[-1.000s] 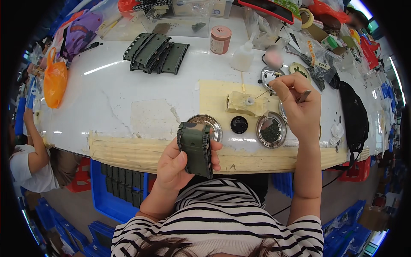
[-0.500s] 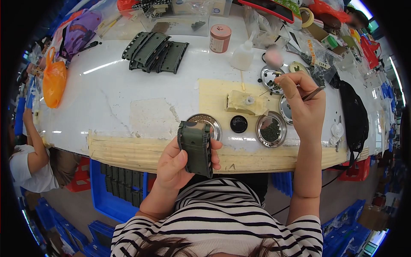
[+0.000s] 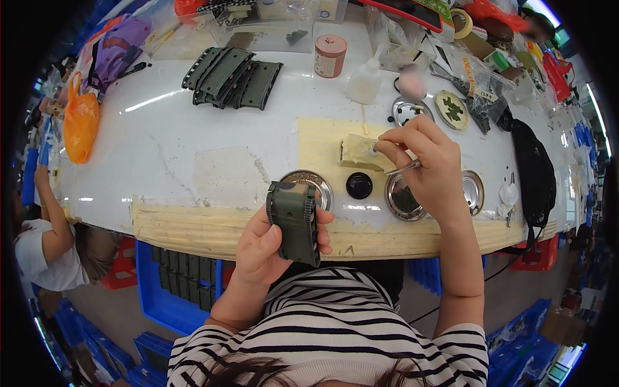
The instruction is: Assembling small plastic track components for toys using tweezers and applying glue.
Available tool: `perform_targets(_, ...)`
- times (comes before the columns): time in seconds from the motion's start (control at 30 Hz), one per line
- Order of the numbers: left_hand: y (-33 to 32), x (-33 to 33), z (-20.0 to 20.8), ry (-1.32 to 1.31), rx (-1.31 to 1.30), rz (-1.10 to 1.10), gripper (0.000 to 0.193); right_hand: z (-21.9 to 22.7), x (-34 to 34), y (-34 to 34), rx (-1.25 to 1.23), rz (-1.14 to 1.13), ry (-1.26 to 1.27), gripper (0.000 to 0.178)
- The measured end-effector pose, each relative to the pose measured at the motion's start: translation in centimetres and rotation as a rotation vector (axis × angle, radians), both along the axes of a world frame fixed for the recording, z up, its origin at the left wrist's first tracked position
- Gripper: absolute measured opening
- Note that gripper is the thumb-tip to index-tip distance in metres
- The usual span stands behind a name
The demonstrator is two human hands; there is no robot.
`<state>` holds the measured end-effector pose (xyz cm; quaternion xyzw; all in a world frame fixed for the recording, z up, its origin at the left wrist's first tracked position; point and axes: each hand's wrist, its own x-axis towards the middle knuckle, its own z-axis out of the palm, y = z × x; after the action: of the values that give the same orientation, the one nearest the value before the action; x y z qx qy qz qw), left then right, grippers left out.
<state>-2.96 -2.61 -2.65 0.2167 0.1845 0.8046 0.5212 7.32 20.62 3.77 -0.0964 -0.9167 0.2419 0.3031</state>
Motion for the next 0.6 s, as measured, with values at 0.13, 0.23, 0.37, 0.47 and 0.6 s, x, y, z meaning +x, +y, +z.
perform_targets(0.13,-0.03,-0.02,-0.18,0.002,0.009,0.002,0.056,0.09,0.23,0.40,-0.026,0.003,0.014,0.009)
perform_targets(0.23,0.00,0.02,-0.10,-0.006,0.013,0.008,0.056,0.13,0.29,0.47,-0.085,-0.007,0.037,0.008)
perform_targets(0.37,0.09,0.21,0.38,0.063,-0.078,0.047,0.060,0.34,0.19,0.37,-0.070,-0.006,0.070,0.008)
perform_targets(0.47,0.10,0.05,-0.12,-0.004,0.009,0.006,0.056,-0.20,-0.05,0.34,0.070,0.014,0.043,0.009)
perform_targets(0.6,0.10,0.04,-0.14,-0.003,0.006,0.004,0.057,-0.34,-0.18,0.12,0.119,0.022,0.011,0.013)
